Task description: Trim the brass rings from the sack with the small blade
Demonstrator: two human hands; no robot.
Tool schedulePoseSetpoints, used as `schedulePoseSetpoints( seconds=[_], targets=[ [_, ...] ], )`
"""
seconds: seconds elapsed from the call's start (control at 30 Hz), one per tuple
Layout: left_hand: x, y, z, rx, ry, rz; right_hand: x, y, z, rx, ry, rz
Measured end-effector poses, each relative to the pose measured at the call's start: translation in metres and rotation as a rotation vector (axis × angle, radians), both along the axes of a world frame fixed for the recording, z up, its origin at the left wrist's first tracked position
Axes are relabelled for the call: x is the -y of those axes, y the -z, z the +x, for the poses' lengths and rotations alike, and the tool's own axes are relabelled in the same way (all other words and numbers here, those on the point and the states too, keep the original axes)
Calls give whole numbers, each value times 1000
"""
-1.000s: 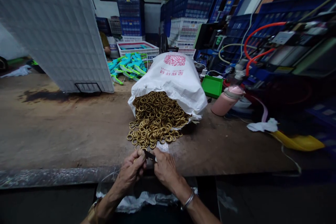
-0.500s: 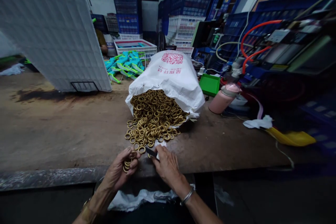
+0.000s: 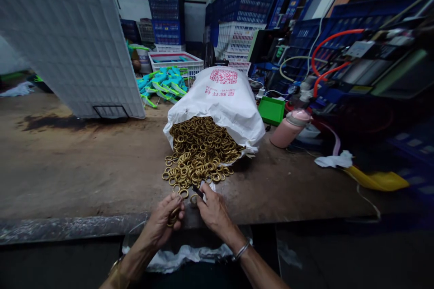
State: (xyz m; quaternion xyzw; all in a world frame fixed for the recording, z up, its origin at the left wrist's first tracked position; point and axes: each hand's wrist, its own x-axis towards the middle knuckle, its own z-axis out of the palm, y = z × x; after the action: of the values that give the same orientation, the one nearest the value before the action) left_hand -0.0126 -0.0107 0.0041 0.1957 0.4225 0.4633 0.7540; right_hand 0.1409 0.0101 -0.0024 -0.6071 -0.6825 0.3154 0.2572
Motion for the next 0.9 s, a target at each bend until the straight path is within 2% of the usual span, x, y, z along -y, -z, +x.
schedulePoseSetpoints(
  seconds=[0.1,0.27,0.4,0.57,0.7,0.9],
  targets=[
    [2,-1,5,-37,34,11,3,-11,-6,-151,-15,6],
    [3,-2,5,23,86,-8,7,-24,-13,-280,-21,-73],
    [5,0,6,21,68,22,7,-19,-14,-373,-6,-180],
    [8,3,12,-106,82,134,3,-13,-13,-352,23,-164],
    [8,0,13,-61,127,62,3,-13,-13,-361,35,-192],
    [6,-4,11,-11,128,23,5,-14,-13,-380,37,-243]
  ],
)
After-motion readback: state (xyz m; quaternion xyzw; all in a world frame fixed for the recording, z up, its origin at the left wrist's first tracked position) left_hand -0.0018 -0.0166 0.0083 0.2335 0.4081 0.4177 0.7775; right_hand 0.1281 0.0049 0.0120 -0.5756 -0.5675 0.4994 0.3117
